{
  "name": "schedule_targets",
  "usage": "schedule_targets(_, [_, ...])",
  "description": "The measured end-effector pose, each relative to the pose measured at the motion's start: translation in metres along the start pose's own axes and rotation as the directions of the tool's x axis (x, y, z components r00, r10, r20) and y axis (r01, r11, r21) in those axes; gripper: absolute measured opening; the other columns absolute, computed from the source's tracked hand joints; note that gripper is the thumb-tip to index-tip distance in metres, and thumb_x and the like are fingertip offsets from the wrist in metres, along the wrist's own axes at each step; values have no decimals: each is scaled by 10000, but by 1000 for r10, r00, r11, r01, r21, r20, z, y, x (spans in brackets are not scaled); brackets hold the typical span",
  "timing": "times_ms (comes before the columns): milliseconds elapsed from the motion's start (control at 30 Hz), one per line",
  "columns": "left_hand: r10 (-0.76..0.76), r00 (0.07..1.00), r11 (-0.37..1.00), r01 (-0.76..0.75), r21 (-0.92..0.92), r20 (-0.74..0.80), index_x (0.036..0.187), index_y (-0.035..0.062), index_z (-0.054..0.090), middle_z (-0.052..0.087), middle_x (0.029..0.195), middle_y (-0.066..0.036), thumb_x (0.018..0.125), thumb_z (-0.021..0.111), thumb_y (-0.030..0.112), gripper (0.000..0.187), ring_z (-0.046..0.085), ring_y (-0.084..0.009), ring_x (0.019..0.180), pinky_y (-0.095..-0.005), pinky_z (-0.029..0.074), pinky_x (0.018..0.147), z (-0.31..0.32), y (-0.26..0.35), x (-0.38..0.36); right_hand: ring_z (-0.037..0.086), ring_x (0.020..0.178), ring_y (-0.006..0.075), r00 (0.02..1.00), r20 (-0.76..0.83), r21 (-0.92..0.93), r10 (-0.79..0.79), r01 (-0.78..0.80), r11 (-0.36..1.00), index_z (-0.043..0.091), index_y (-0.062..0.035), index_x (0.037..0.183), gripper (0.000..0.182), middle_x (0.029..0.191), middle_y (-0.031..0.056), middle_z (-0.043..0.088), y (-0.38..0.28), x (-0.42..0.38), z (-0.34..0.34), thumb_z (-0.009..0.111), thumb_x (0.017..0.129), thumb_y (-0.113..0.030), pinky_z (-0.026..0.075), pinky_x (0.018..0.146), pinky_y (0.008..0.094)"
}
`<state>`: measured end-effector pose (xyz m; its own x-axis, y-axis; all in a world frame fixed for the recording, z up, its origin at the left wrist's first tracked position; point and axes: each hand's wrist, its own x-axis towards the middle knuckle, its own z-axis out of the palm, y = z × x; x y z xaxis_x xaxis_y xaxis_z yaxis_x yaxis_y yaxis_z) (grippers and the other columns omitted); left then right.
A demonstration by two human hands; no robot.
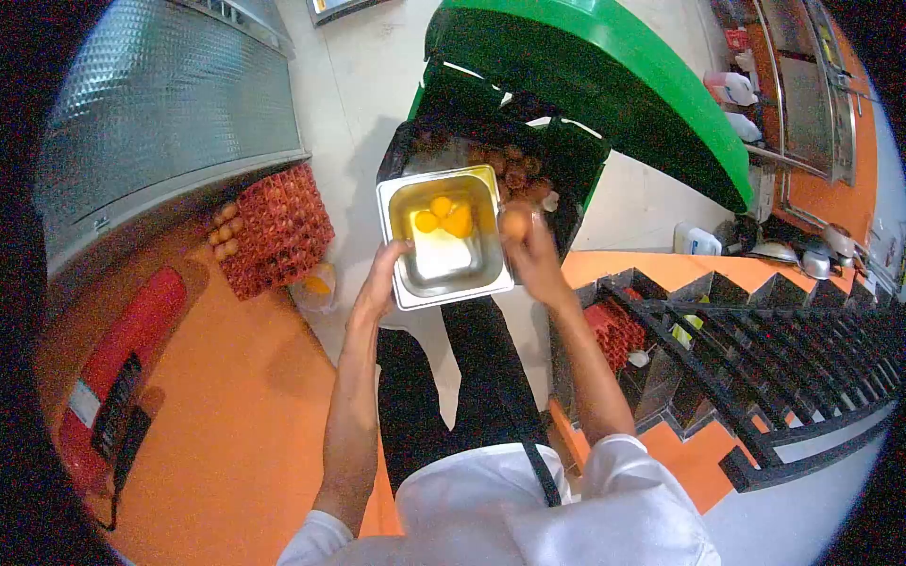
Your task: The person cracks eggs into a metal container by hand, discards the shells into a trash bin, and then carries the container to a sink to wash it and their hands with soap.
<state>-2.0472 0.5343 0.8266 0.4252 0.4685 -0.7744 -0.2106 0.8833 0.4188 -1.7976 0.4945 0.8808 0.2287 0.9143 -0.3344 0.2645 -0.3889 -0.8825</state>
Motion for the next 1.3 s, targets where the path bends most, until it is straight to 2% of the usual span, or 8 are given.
schedule_targets(33, [1, 1000, 1000, -1, -1, -4, 1403, -46, 405, 547, 1261, -152, 887, 544, 270, 622, 527, -234, 1161, -330, 418, 1015, 2, 2, 0, 529, 1094, 210, 992, 114, -139, -46, 62, 988, 463, -54, 1299, 368, 1194, 119, 529, 6, -2, 6, 560, 946, -99, 443, 940, 323])
schedule_targets(300, [132, 991, 983, -130, 130, -3, 1418, -49, 383, 532, 1285, -165, 873, 545, 284, 660, 503, -253, 1203, -356, 392, 1048, 3, 3, 5, 552, 1025, 176, 996, -17, 31, 84, -83, 996, 452, -42, 1309, 381, 1144, 125, 569, -26, 11, -20, 577, 971, -167, 476, 892, 307])
schedule_targets(433, [231, 973, 933, -221, 284, -3, 1442, -19, 371, 509, 1325, -159, 864, 564, 300, 688, 470, -263, 1229, -379, 346, 1084, 17, 11, 0, 630, 962, 281, 977, 207, -247, 46, 7, 969, 438, -47, 1314, 402, 1079, 195, 616, -70, 17, -16, 570, 994, -251, 501, 848, 384])
schedule_targets(467, [186, 982, 929, -188, 320, 37, 1538, -25, 203, 382, 1507, -233, 846, 562, 273, 835, 414, -312, 1360, -374, 300, 1137, 20, 18, -3, 648, 959, 328, 961, 273, -317, 40, 50, 947, 432, -52, 1319, 413, 1067, 227, 626, -74, 19, -11, 568, 996, -271, 502, 843, 412])
schedule_targets(767, [459, 889, 805, -415, 424, -2, 1570, 7, 122, 259, 1582, -250, 802, 636, 233, 951, 251, -355, 1477, -397, 207, 1202, 25, -25, 26, 670, 892, 427, 976, 104, -426, 190, -128, 895, 412, -94, 1339, 418, 994, 271, 664, -104, 14, 3, 544, 1008, -312, 507, 766, 453])
schedule_targets(900, [504, 863, 785, -464, 411, 11, 1571, 15, 134, 262, 1585, -236, 800, 627, 192, 932, 244, -334, 1481, -397, 196, 1204, 22, -37, 30, 676, 861, 370, 971, 9, -455, 239, -209, 866, 452, -85, 1300, 395, 995, 265, 664, -113, 7, -1, 481, 1031, -373, 501, 753, 429])
schedule_targets(1167, [479, 878, 861, -470, 194, 2, 1570, 23, 173, 300, 1575, -202, 781, 591, 126, 899, 276, -277, 1463, -379, 209, 1195, 17, -47, 17, 476, 715, 41, 926, 69, -70, 372, -368, 927, 550, -121, 1194, 293, 905, -31, 548, -110, 14, -34, 549, 991, -331, 339, 557, 221])
schedule_targets(1300, [409, 910, 908, -399, 124, -69, 1562, 26, 195, 348, 1541, -183, 783, 587, 115, 876, 333, -270, 1426, -372, 245, 1182, 8, -71, 12, 604, 1016, 138, 979, 115, -118, 165, -152, 981, 488, -78, 1389, 483, 1211, 78, 625, -6, 53, -40, 617, 960, -256, 508, 862, 275])
